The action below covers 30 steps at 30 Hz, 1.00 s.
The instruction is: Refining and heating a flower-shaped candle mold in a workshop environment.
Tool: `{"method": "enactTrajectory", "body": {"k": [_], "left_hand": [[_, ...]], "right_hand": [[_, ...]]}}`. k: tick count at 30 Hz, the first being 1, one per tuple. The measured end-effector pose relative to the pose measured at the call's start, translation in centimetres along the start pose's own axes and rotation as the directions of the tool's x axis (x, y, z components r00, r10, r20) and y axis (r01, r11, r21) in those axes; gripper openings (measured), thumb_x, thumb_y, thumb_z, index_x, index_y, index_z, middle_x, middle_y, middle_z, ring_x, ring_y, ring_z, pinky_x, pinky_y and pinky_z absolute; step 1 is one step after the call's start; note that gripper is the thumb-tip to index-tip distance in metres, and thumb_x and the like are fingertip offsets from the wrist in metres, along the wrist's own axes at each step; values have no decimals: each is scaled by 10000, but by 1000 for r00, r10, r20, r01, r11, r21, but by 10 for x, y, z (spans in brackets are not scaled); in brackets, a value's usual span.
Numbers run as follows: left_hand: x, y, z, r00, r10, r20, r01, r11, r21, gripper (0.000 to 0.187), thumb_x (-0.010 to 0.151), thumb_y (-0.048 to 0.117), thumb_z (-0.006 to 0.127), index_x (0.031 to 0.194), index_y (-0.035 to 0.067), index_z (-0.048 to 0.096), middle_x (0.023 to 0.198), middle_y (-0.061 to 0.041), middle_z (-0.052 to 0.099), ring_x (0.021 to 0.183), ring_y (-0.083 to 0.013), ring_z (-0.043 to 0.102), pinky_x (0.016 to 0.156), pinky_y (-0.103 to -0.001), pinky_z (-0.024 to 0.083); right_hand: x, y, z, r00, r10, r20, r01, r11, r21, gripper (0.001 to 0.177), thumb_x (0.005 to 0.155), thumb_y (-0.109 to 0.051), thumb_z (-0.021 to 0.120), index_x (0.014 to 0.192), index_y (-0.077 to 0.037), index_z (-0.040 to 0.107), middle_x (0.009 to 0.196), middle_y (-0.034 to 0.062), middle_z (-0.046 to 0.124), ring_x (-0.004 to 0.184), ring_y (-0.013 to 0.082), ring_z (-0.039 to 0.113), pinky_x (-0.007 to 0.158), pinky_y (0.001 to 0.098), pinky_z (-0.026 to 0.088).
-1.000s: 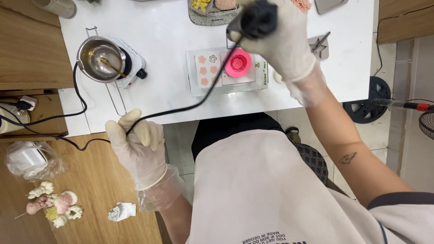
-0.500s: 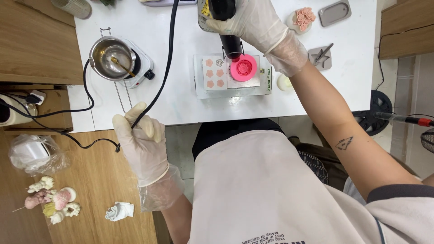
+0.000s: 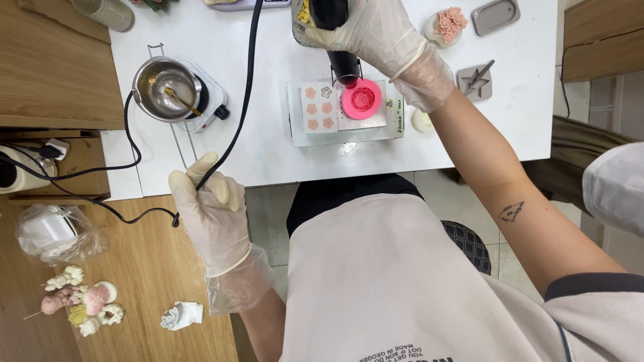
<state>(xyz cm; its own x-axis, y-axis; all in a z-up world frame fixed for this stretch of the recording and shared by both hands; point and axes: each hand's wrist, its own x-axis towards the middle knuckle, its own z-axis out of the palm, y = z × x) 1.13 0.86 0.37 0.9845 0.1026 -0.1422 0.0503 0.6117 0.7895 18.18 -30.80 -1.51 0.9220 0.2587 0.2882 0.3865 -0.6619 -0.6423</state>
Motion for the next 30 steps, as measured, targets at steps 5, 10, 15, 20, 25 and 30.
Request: {"method": "enactTrajectory", "body": {"k": [5,10,15,20,25,30], "left_hand": [[2,0,-3,1000,6,3,-6,1000,-11,506,1180,405,410,1252,-25,666,679,0,453,549,-107,341,572,-278,294],[4,2,-7,1000,8,17,-8,1000,-14,508,1181,406,408,1260,-28,661,668,3,447,544,-107,343,576,-280,296],[4,7,-9,1000,4,-1,-4,1000,-13,503,1181,409,408,1261,-21,657,682,6,442,562,-111,341,576,-275,294],[5,12,-12,998,-2,-65,2,1000,7,489,1186,409,398,1241,-1,659,674,13,438,585,-114,332,569,-263,283],[5,14,-18,998,12,-67,-12,1000,-2,493,1181,420,407,1231,0,661,681,16,438,569,-108,322,558,-257,276],[7,16,-24,998,16,-59,-16,1000,-14,506,1168,437,415,1243,-2,654,683,13,441,569,-110,322,558,-261,275]], "right_hand": [[3,-10,-2,1000,15,3,-15,1000,-27,504,952,-429,887,1192,-39,677,932,93,739,792,202,751,685,328,633],[4,-22,-6,1000,-2,-12,2,1000,13,467,930,-387,881,1172,-45,672,920,90,731,788,198,743,695,328,630],[10,-38,-7,1000,-12,28,12,999,30,321,965,-317,836,1102,-69,683,866,61,713,749,170,715,676,320,606],[13,-43,-8,993,11,114,-22,995,94,231,948,-236,812,1018,-68,669,813,30,677,715,148,679,665,306,585],[16,-42,-4,989,23,146,-32,998,59,329,889,-278,867,1010,-58,655,803,42,672,700,153,679,650,303,590],[17,-41,-7,991,-51,127,45,998,48,441,858,-298,898,1117,-42,650,866,55,693,738,164,698,659,299,598]]}}
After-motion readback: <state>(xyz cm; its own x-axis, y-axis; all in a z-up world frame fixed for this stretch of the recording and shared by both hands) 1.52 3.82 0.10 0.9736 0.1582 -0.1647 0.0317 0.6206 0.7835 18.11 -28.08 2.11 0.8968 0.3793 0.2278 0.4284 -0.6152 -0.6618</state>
